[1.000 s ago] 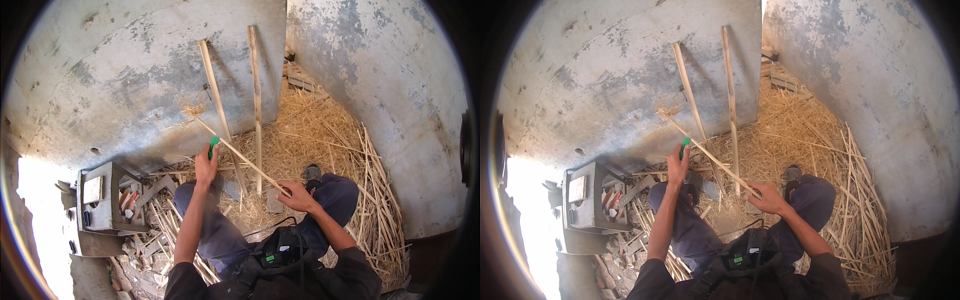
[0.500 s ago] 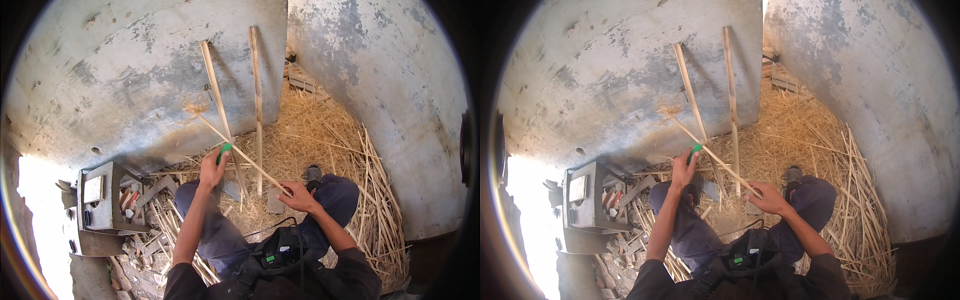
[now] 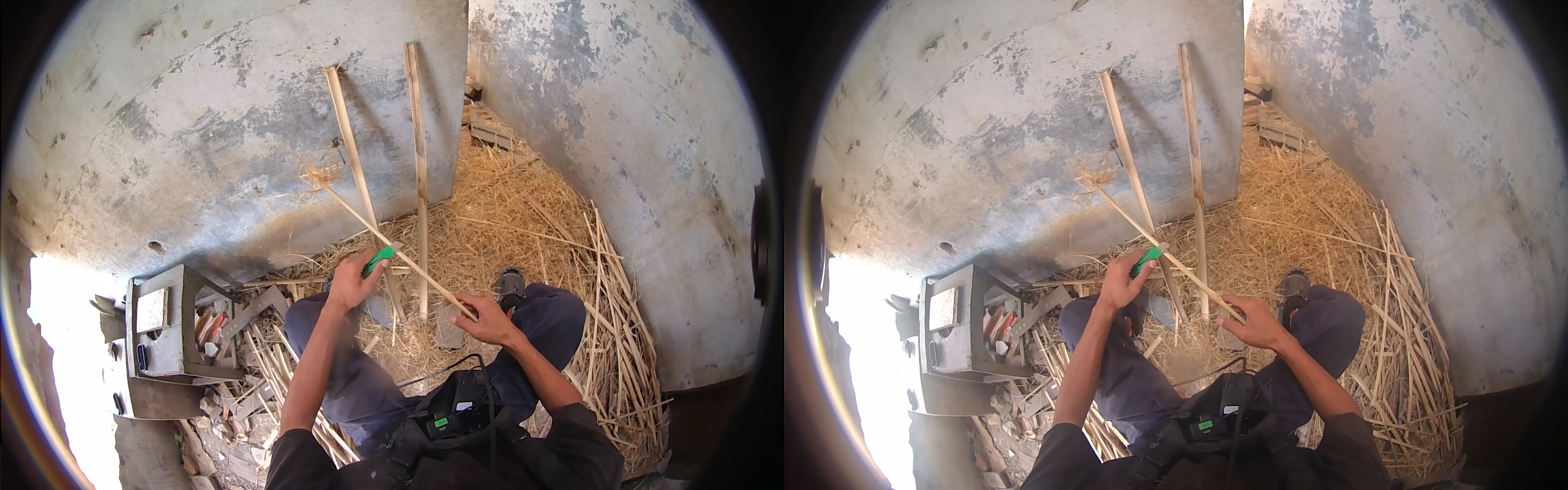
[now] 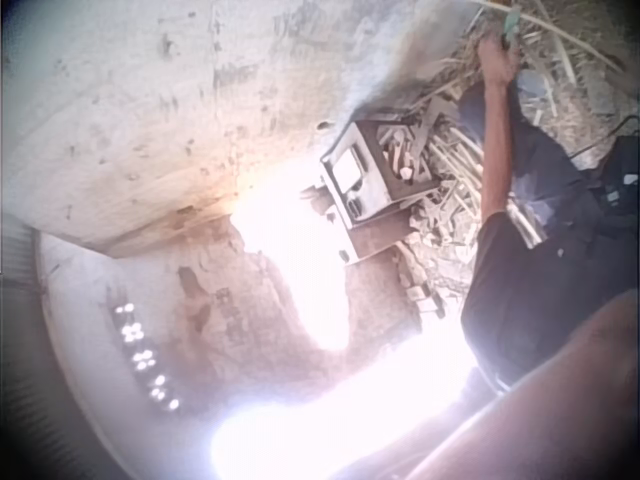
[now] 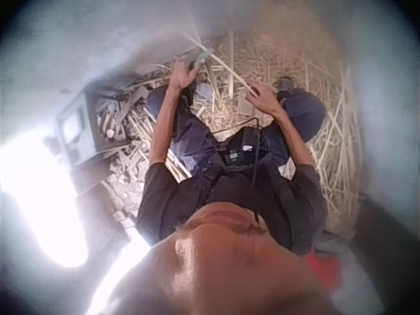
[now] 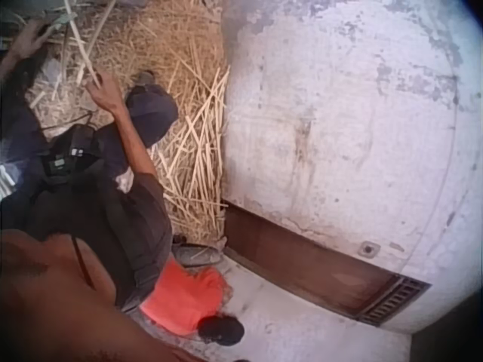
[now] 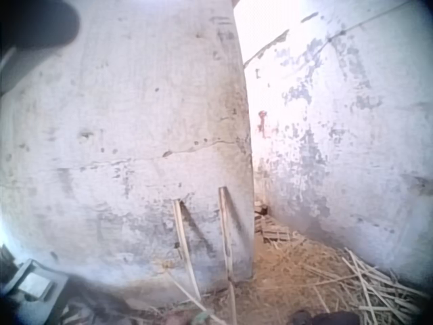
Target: The person sits on a straw-covered floor and uses a green utility knife to shave the outer layer off a long bamboo stick. They hold the stick with one hand and scrape the blade along its length with the other, rotating the stick to work on different sides.
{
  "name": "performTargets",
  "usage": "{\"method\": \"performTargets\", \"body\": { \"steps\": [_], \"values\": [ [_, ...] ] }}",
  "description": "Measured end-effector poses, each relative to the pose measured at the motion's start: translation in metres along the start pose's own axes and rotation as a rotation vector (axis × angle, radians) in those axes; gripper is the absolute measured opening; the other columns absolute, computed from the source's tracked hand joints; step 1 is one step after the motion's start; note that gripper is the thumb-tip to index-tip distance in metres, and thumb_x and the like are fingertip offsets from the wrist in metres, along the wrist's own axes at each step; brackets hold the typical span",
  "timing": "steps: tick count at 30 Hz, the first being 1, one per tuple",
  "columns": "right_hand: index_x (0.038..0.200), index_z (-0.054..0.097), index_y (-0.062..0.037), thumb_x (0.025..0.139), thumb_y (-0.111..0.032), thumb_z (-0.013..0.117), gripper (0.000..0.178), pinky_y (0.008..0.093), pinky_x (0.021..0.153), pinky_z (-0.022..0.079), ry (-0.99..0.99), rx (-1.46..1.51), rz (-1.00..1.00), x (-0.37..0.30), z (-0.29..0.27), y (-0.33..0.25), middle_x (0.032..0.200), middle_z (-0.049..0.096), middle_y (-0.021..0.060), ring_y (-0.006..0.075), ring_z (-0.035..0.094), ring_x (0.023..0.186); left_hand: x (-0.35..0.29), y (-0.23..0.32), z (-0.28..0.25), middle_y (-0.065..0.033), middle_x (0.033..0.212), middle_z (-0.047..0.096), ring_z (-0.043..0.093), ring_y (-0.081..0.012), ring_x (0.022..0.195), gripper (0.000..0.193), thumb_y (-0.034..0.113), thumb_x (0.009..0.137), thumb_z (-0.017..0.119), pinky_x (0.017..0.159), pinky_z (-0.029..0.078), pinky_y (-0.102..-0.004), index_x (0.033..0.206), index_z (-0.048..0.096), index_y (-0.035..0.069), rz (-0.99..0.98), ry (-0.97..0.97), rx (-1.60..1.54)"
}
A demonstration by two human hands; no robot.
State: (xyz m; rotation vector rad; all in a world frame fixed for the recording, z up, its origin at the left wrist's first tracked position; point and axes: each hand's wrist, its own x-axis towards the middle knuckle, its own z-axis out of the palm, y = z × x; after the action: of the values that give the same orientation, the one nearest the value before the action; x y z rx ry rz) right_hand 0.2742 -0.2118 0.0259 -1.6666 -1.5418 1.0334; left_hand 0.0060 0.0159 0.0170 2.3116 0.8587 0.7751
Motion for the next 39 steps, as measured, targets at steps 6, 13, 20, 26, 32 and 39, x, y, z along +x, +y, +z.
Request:
{"method": "performTargets", "body": {
  "steps": [6,13,20,26,32,39],
  "values": [
    [0.14,0.072,-0.0054,0.097,-0.029,0.078,0.049,0.0381,0.079,0.054,-0.004,-0.013,0.003,0.0,0.0,0.0,0.098,0.076,0.0168,0.0231,0.066,0.08,0.009,-0.015,-0.004,-0.0237,0.073,0.066,0.069,-0.0464,0.072,0.037,0.041,0.108,0.067,0.069,0.053,-0.0544,0.107,0.073,0.004,-0.286,0.213,0.032],
    [0.142,0.07,-0.0045,0.098,-0.03,0.079,0.052,0.0379,0.08,0.055,0.006,-0.001,-0.022,0.001,0.001,0.003,0.1,0.077,0.0169,0.0225,0.067,0.081,-0.001,-0.009,0.001,-0.0221,0.072,0.067,0.069,-0.0451,0.07,0.038,0.041,0.11,0.063,0.068,0.053,-0.0528,0.112,0.073,0.004,0.052,-0.098,-0.028],
    [0.143,0.069,-0.0022,0.097,-0.031,0.08,0.055,0.0381,0.08,0.055,0.018,0.003,-0.043,0.001,0.002,0.005,0.1,0.077,0.0173,0.0226,0.068,0.083,0.007,-0.007,-0.005,-0.0242,0.077,0.068,0.069,-0.0458,0.074,0.039,0.041,0.111,0.061,0.072,0.052,-0.0528,0.114,0.073,0.004,-0.236,0.109,-0.025],
    [0.142,0.069,-0.001,0.097,-0.031,0.08,0.055,0.0388,0.08,0.055,-0.007,-0.019,0.0,0.0,0.001,0.003,0.099,0.076,0.0192,0.024,0.069,0.083,0.0,-0.007,-0.004,-0.0247,0.077,0.067,0.068,-0.047,0.076,0.041,0.042,0.112,0.06,0.072,0.051,-0.0527,0.115,0.072,0.002,-0.076,-0.113,-0.046],
    [0.141,0.07,-0.0012,0.098,-0.031,0.08,0.054,0.0394,0.079,0.055,-0.005,-0.001,-0.006,0.0,0.001,0.002,0.098,0.076,0.0186,0.0246,0.068,0.081,0.006,-0.016,-0.004,-0.0237,0.073,0.066,0.067,-0.0454,0.072,0.042,0.044,0.11,0.062,0.069,0.05,-0.053,0.117,0.074,0.004,-0.214,0.142,0.009],
    [0.141,0.07,-0.0021,0.097,-0.031,0.08,0.053,0.0393,0.08,0.055,0.003,0.004,-0.006,0.0,0.003,0.004,0.097,0.076,0.0183,0.0248,0.067,0.081,-0.002,-0.012,0.003,-0.0225,0.067,0.063,0.066,-0.0436,0.065,0.043,0.045,0.109,0.064,0.065,0.05,-0.0515,0.113,0.074,0.003,0.062,-0.105,-0.077]
  ]
}}
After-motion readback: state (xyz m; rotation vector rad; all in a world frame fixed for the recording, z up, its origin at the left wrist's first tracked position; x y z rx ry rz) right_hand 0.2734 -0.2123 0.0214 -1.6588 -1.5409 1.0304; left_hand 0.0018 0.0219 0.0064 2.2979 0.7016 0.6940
